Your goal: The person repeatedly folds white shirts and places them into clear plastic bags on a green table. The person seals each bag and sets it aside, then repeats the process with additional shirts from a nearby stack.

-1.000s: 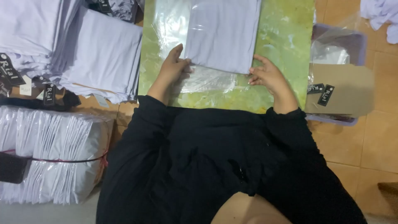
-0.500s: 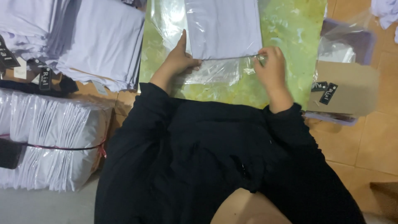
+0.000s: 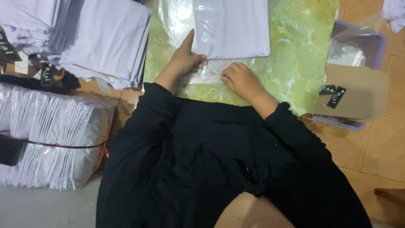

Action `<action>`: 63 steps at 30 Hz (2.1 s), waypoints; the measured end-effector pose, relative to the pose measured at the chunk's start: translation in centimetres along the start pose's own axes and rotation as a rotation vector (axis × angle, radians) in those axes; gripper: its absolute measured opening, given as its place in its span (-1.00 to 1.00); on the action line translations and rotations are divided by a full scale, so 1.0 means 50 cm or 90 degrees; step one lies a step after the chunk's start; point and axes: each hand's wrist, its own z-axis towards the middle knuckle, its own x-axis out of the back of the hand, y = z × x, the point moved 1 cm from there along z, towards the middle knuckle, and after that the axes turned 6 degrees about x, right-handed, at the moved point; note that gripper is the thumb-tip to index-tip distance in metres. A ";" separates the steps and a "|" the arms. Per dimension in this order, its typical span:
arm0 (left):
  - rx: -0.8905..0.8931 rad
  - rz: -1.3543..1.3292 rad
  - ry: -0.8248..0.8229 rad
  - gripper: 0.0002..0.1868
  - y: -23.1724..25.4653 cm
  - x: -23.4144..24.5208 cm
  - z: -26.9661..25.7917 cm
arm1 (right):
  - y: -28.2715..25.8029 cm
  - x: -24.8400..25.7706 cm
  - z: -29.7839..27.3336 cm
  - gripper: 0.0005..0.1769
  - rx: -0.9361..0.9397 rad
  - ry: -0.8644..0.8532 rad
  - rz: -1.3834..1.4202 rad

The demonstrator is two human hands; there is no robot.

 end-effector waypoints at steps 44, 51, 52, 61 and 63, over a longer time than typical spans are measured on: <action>-0.004 0.013 -0.010 0.05 0.012 0.007 -0.023 | 0.125 0.133 -0.251 -0.87 -0.228 0.038 0.359; -0.036 0.017 -0.028 0.09 -0.015 0.013 0.004 | 0.158 0.258 -0.664 -0.90 -0.467 0.558 0.861; -0.038 0.012 -0.029 0.09 -0.017 0.012 0.000 | 0.165 0.252 -0.750 -0.90 -0.467 0.556 0.857; -0.038 0.006 -0.017 0.07 0.002 0.008 -0.030 | -0.120 0.324 -0.756 -0.59 -0.838 0.167 0.216; -0.021 0.065 0.007 0.06 0.007 0.004 -0.043 | -0.172 0.364 -0.684 -0.36 -0.845 -0.242 -0.140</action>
